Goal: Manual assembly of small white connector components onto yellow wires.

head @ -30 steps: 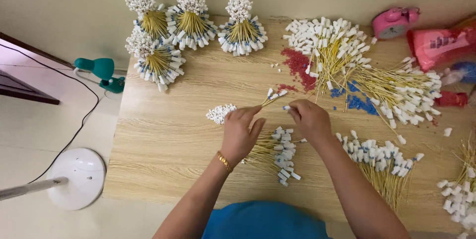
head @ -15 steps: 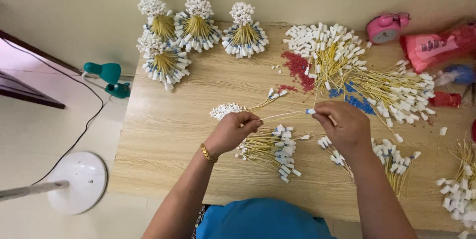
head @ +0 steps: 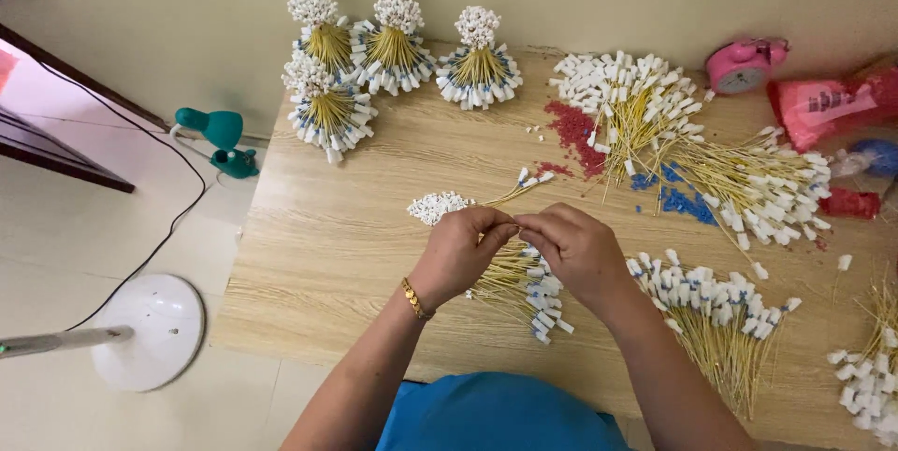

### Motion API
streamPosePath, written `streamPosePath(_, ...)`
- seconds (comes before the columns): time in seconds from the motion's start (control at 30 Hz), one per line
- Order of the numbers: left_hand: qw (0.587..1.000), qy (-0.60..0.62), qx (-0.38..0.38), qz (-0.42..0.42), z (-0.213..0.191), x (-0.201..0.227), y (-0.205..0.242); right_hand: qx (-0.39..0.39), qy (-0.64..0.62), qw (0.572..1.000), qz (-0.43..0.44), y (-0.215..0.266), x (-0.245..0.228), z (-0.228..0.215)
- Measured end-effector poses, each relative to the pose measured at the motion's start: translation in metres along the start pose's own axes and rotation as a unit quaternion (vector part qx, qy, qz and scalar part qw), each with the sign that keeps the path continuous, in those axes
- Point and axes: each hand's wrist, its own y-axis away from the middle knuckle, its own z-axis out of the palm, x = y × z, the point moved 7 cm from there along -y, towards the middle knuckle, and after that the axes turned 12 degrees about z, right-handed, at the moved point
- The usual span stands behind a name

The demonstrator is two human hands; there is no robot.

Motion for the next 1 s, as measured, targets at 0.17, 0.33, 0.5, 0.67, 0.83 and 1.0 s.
streamPosePath(0.17, 0.998, 0.05, -0.014, -0.04, 0.002, -0.005, 0.002, -0.013, -0.024, 0.998, 0.05, -0.001, 0.007, 0.0)
streamPosePath(0.33, 0.984, 0.146, -0.028, -0.1, 0.01, -0.021, 0.007, -0.04, -0.047, 0.991, 0.121, -0.002, 0.008, -0.003)
streamPosePath(0.5, 0.983, 0.174, 0.024, -0.046, 0.012, -0.03, 0.007, -0.052, -0.083, 0.983, 0.156, -0.002, 0.022, 0.005)
streamPosePath(0.67, 0.987, 0.149, 0.049, -0.038, 0.012, -0.028, 0.008, -0.067, -0.102, 0.975, 0.188, -0.002, 0.022, 0.004)
streamPosePath(0.83, 0.984, 0.148, 0.085, -0.055, 0.035, -0.053, 0.024, -0.076, -0.124, 0.975, 0.168, 0.0, 0.034, 0.018)
streamPosePath(1.0, 0.973, 0.173, 0.087, -0.123, 0.054, -0.101, 0.055, -0.112, -0.057, 0.98, 0.152, 0.012, 0.076, 0.064)
